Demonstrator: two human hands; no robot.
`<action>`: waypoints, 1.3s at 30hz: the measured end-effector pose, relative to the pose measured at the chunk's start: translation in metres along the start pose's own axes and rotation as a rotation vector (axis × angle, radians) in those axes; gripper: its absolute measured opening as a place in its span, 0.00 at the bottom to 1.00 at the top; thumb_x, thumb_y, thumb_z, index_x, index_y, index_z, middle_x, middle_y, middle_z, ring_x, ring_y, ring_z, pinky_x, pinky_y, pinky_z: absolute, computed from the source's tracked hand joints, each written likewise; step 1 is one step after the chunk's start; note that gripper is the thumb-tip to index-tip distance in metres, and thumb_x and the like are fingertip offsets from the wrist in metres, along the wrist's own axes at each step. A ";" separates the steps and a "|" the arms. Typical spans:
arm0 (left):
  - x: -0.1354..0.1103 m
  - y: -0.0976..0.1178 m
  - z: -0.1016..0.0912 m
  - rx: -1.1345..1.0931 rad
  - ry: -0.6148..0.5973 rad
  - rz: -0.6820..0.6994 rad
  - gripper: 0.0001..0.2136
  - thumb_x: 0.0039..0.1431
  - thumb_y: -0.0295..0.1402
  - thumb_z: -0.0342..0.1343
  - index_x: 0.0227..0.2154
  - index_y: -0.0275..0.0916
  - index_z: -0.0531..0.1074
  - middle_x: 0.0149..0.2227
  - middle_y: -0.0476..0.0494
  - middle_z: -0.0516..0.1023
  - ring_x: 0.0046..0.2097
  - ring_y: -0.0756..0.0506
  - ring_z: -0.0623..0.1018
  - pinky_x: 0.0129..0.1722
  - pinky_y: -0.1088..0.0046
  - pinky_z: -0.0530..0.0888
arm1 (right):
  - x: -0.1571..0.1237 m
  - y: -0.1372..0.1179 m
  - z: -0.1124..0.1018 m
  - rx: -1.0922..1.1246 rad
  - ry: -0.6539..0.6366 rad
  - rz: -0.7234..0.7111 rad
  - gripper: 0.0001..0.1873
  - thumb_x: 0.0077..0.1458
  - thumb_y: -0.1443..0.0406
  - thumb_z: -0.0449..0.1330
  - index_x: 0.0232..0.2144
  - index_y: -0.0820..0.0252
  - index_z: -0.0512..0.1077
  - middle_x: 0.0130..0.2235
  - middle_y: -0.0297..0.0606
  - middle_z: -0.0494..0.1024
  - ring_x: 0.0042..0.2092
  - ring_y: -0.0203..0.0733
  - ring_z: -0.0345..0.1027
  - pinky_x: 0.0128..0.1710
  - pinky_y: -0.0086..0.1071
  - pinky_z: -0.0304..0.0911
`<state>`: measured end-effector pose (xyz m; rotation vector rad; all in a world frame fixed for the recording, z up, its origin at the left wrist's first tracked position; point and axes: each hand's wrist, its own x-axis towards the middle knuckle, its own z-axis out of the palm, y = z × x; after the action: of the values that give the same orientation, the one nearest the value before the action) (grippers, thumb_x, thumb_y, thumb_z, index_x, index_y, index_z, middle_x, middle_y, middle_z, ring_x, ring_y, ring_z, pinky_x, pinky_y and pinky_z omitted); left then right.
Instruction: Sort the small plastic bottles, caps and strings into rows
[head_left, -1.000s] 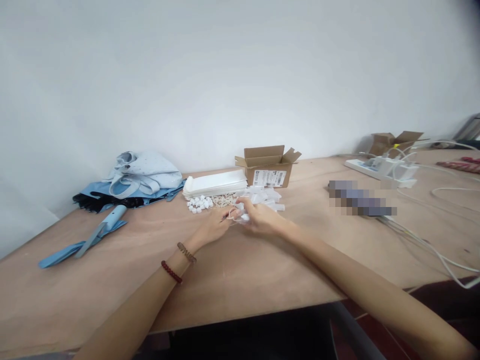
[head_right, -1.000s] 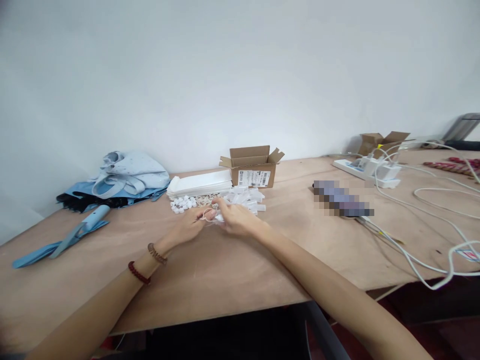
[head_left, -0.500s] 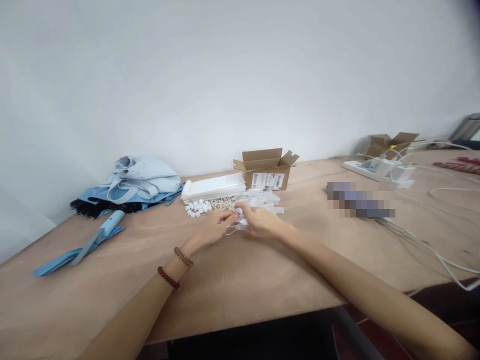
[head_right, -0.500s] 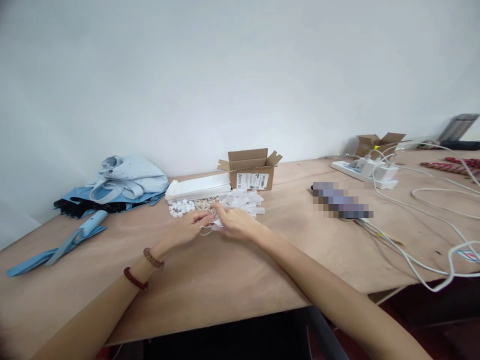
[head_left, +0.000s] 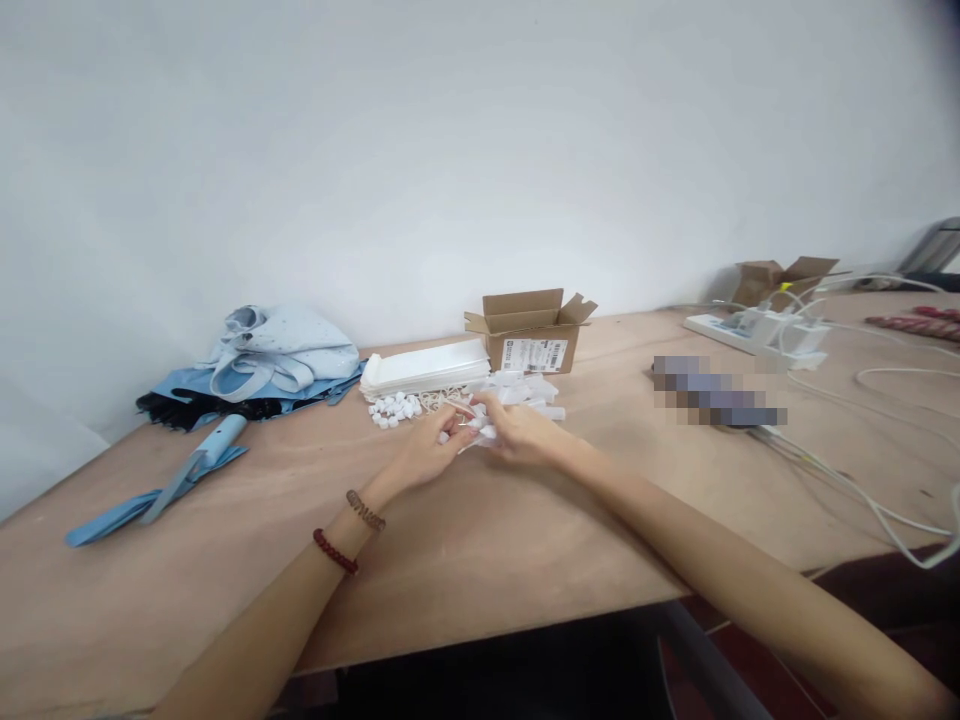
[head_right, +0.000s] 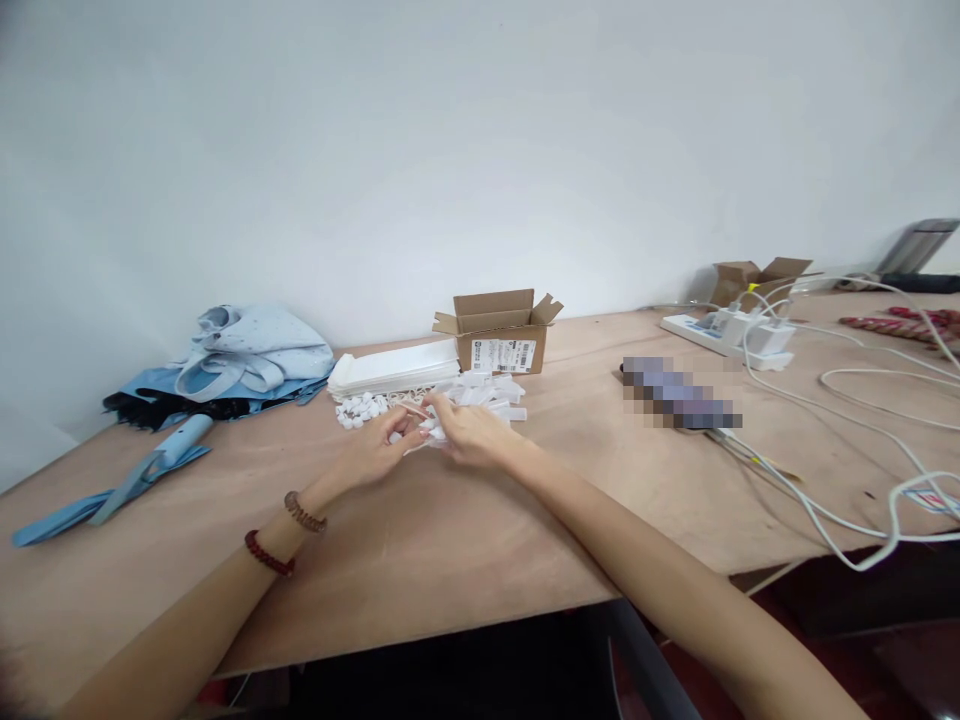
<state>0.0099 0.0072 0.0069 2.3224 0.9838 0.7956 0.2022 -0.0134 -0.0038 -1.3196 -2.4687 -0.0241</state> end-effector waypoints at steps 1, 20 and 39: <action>0.000 0.000 0.000 0.006 -0.009 -0.002 0.12 0.60 0.40 0.49 0.35 0.37 0.70 0.26 0.51 0.67 0.29 0.49 0.65 0.30 0.74 0.61 | 0.000 0.000 0.001 -0.001 0.001 -0.008 0.32 0.52 0.66 0.55 0.57 0.63 0.48 0.40 0.50 0.76 0.37 0.49 0.72 0.32 0.33 0.59; 0.002 -0.008 0.005 -0.211 -0.074 -0.105 0.17 0.59 0.43 0.48 0.21 0.37 0.67 0.22 0.51 0.66 0.27 0.50 0.64 0.28 0.74 0.59 | 0.000 -0.002 0.013 0.006 -0.030 0.057 0.35 0.50 0.66 0.54 0.59 0.66 0.47 0.34 0.46 0.77 0.34 0.50 0.72 0.31 0.32 0.56; -0.002 -0.001 -0.017 -0.912 -0.041 -0.355 0.12 0.50 0.39 0.59 0.25 0.33 0.68 0.22 0.52 0.63 0.18 0.59 0.53 0.16 0.80 0.45 | 0.004 0.000 0.011 -0.059 -0.004 0.131 0.37 0.50 0.68 0.52 0.61 0.68 0.44 0.32 0.46 0.77 0.31 0.49 0.71 0.30 0.32 0.56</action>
<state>-0.0027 0.0101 0.0177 1.3372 0.7529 0.8114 0.1971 -0.0085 -0.0134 -1.5050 -2.3968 -0.0634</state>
